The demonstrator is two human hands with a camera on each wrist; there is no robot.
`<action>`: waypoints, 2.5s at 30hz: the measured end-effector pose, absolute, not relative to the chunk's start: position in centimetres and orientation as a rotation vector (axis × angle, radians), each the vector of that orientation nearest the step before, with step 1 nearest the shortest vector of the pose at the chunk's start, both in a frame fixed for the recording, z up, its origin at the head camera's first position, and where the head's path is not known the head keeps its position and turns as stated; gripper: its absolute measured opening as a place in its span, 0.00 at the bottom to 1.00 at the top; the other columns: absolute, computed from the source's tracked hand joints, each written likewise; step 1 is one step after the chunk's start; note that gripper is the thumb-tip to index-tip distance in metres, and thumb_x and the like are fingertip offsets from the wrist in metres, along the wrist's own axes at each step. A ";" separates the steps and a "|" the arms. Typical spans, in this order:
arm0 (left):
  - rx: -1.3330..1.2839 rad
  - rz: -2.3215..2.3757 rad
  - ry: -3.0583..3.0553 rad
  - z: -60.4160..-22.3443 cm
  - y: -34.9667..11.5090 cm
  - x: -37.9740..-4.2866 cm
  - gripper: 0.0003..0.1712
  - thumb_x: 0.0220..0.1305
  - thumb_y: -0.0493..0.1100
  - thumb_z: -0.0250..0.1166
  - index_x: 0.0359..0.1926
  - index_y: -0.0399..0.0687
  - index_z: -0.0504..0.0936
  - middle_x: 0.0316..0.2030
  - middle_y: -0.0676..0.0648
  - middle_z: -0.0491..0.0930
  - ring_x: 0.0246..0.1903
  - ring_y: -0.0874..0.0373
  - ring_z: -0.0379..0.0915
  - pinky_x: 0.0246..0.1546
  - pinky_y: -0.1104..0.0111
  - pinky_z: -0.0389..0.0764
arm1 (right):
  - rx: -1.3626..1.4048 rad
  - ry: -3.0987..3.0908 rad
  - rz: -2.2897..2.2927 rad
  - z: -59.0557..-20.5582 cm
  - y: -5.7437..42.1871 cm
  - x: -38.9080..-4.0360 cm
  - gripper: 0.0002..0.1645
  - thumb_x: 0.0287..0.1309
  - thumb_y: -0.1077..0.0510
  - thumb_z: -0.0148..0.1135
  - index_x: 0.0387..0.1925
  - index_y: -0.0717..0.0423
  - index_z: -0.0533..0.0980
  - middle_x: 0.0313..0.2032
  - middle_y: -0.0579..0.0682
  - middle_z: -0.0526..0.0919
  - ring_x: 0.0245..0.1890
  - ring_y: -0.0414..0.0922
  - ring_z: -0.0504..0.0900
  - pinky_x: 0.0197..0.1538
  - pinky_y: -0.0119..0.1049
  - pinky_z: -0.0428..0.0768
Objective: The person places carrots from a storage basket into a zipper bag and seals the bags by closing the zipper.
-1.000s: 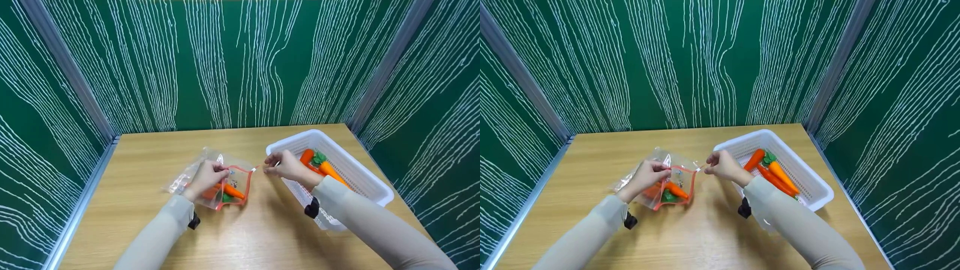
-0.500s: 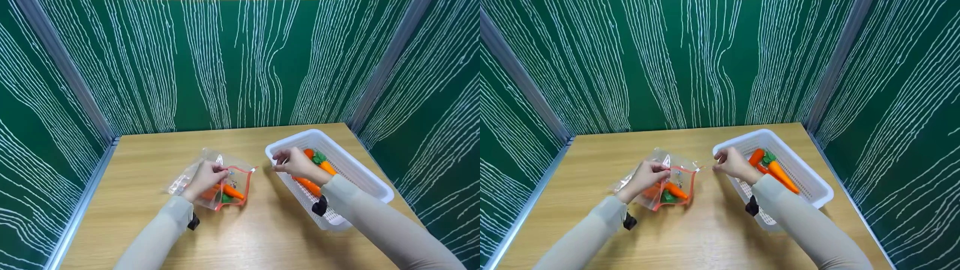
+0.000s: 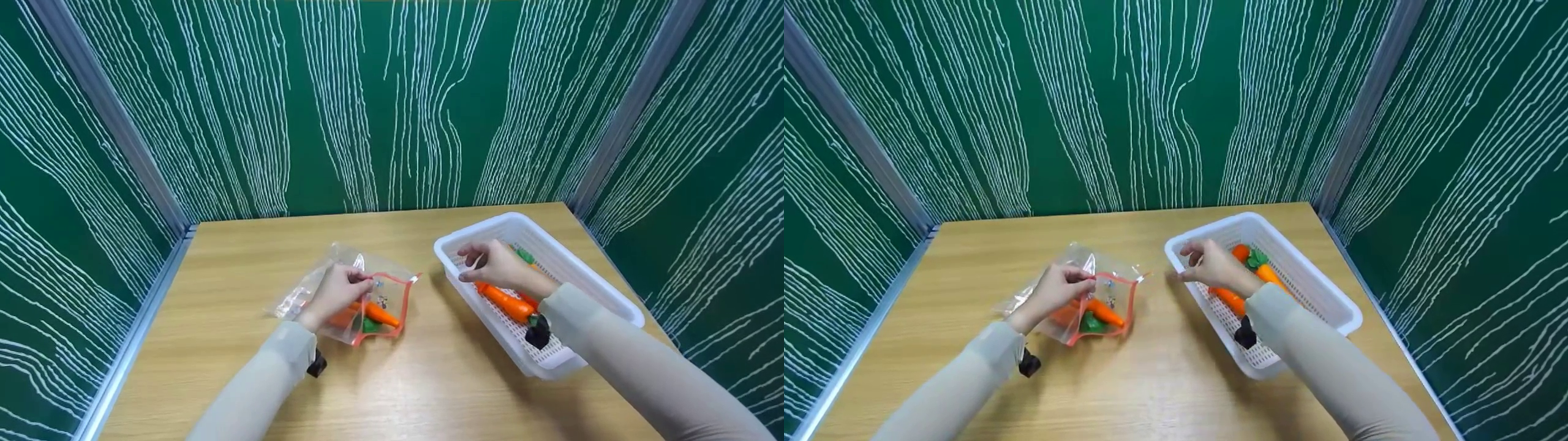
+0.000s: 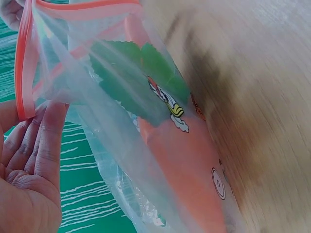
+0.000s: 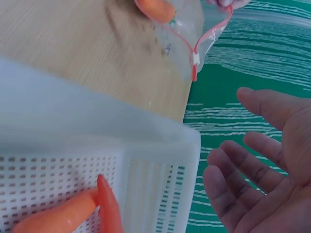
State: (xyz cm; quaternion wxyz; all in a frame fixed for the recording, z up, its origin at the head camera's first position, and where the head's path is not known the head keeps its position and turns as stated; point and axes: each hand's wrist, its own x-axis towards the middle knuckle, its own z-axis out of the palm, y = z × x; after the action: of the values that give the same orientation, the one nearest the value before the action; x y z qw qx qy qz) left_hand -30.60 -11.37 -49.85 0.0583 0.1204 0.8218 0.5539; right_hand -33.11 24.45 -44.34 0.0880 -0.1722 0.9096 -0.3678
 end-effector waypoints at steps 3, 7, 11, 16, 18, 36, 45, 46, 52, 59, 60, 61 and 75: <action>0.370 1.678 2.492 -49.9 -11.4 -30.6 0.07 0.77 0.38 0.68 0.46 0.42 0.92 0.38 0.36 0.90 0.30 0.57 0.81 0.42 0.63 0.91 | -0.524 2.697 -1.083 -44.8 25.1 -33.3 0.32 0.60 0.61 0.79 0.64 0.69 0.79 0.49 0.66 0.87 0.43 0.54 0.85 0.46 0.32 0.85; 0.379 1.679 2.495 -50.0 -11.4 -30.6 0.07 0.76 0.37 0.68 0.46 0.41 0.92 0.40 0.31 0.89 0.30 0.57 0.81 0.42 0.61 0.91 | -0.533 2.687 -1.058 -45.1 26.0 -33.5 0.35 0.61 0.60 0.79 0.66 0.67 0.78 0.52 0.66 0.86 0.43 0.52 0.86 0.50 0.38 0.87; 0.375 1.667 2.495 -50.1 -11.4 -30.6 0.09 0.77 0.38 0.68 0.47 0.37 0.92 0.38 0.34 0.89 0.30 0.57 0.81 0.41 0.64 0.91 | -0.553 2.692 -1.029 -45.4 26.8 -33.6 0.36 0.61 0.61 0.79 0.68 0.67 0.77 0.53 0.66 0.85 0.43 0.49 0.86 0.50 0.39 0.87; 0.350 1.653 2.493 -50.1 -11.3 -30.5 0.09 0.76 0.39 0.68 0.47 0.38 0.92 0.38 0.38 0.90 0.31 0.56 0.81 0.42 0.64 0.90 | -0.591 2.682 -0.980 -45.9 27.8 -33.7 0.39 0.59 0.62 0.80 0.69 0.68 0.76 0.51 0.65 0.85 0.41 0.50 0.86 0.44 0.31 0.84; 0.349 1.653 2.493 -50.0 -11.3 -30.5 0.08 0.76 0.38 0.68 0.47 0.39 0.92 0.39 0.37 0.90 0.31 0.56 0.81 0.42 0.64 0.91 | -0.596 2.670 -0.969 -46.1 28.2 -33.8 0.41 0.58 0.62 0.81 0.70 0.68 0.75 0.51 0.65 0.84 0.41 0.50 0.85 0.44 0.31 0.84; 0.367 1.679 2.464 -50.0 -11.6 -30.6 0.08 0.76 0.38 0.68 0.47 0.40 0.92 0.39 0.31 0.88 0.30 0.55 0.80 0.45 0.53 0.90 | -0.362 2.639 -0.731 -48.4 31.4 -33.9 0.42 0.61 0.53 0.81 0.74 0.57 0.75 0.69 0.64 0.79 0.58 0.60 0.79 0.66 0.63 0.81; 0.350 1.659 2.485 -50.0 -11.5 -30.4 0.08 0.76 0.38 0.69 0.46 0.41 0.92 0.39 0.36 0.89 0.30 0.57 0.80 0.48 0.51 0.92 | -0.296 2.581 -0.645 -49.4 32.2 -33.9 0.44 0.60 0.53 0.81 0.75 0.55 0.73 0.66 0.63 0.79 0.57 0.58 0.79 0.61 0.60 0.85; 0.342 1.657 2.484 -49.9 -11.5 -30.3 0.07 0.76 0.39 0.69 0.47 0.42 0.92 0.39 0.38 0.89 0.30 0.57 0.80 0.48 0.51 0.92 | -0.286 2.574 -0.635 -49.4 32.2 -33.8 0.45 0.60 0.54 0.81 0.76 0.54 0.73 0.66 0.63 0.79 0.57 0.58 0.79 0.61 0.59 0.86; 0.338 1.655 2.491 -50.0 -11.5 -30.4 0.07 0.76 0.39 0.69 0.47 0.43 0.92 0.38 0.41 0.89 0.32 0.54 0.81 0.46 0.56 0.91 | -0.170 2.534 -0.599 -49.7 32.3 -33.6 0.47 0.60 0.54 0.81 0.78 0.46 0.71 0.68 0.60 0.77 0.58 0.58 0.76 0.63 0.62 0.83; 0.332 1.657 2.492 -50.0 -11.4 -30.5 0.07 0.76 0.38 0.69 0.47 0.43 0.93 0.37 0.45 0.90 0.31 0.57 0.80 0.38 0.69 0.88 | -0.106 2.496 -0.562 -50.6 32.6 -33.9 0.47 0.57 0.56 0.82 0.76 0.49 0.72 0.63 0.60 0.78 0.57 0.59 0.76 0.64 0.64 0.80; 0.333 1.659 2.490 -50.0 -11.4 -30.5 0.07 0.76 0.38 0.69 0.47 0.43 0.93 0.37 0.45 0.90 0.30 0.57 0.80 0.38 0.70 0.88 | -0.091 2.491 -0.562 -50.7 32.6 -33.9 0.47 0.57 0.57 0.82 0.76 0.49 0.72 0.61 0.59 0.78 0.55 0.58 0.77 0.63 0.61 0.81; 0.334 1.661 2.490 -50.0 -11.4 -30.5 0.07 0.76 0.38 0.69 0.47 0.43 0.93 0.37 0.45 0.90 0.30 0.57 0.81 0.37 0.70 0.88 | -0.086 2.489 -0.559 -50.9 32.7 -34.0 0.46 0.57 0.57 0.83 0.75 0.49 0.73 0.60 0.58 0.79 0.54 0.57 0.77 0.61 0.59 0.82; 0.368 1.675 2.504 -50.4 -11.3 -30.6 0.09 0.75 0.37 0.69 0.46 0.32 0.90 0.34 0.44 0.90 0.29 0.54 0.81 0.36 0.66 0.89 | -0.256 2.495 -0.515 -51.3 32.9 -34.0 0.30 0.58 0.58 0.81 0.57 0.62 0.75 0.37 0.53 0.79 0.31 0.47 0.79 0.34 0.35 0.80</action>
State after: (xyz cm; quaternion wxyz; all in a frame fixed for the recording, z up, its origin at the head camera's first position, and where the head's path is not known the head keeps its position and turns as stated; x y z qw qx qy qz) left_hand -30.60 -11.25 -50.36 0.0532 0.1212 0.8240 0.5510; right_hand -34.03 32.89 -51.35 0.2864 -0.0956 0.9336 -0.1928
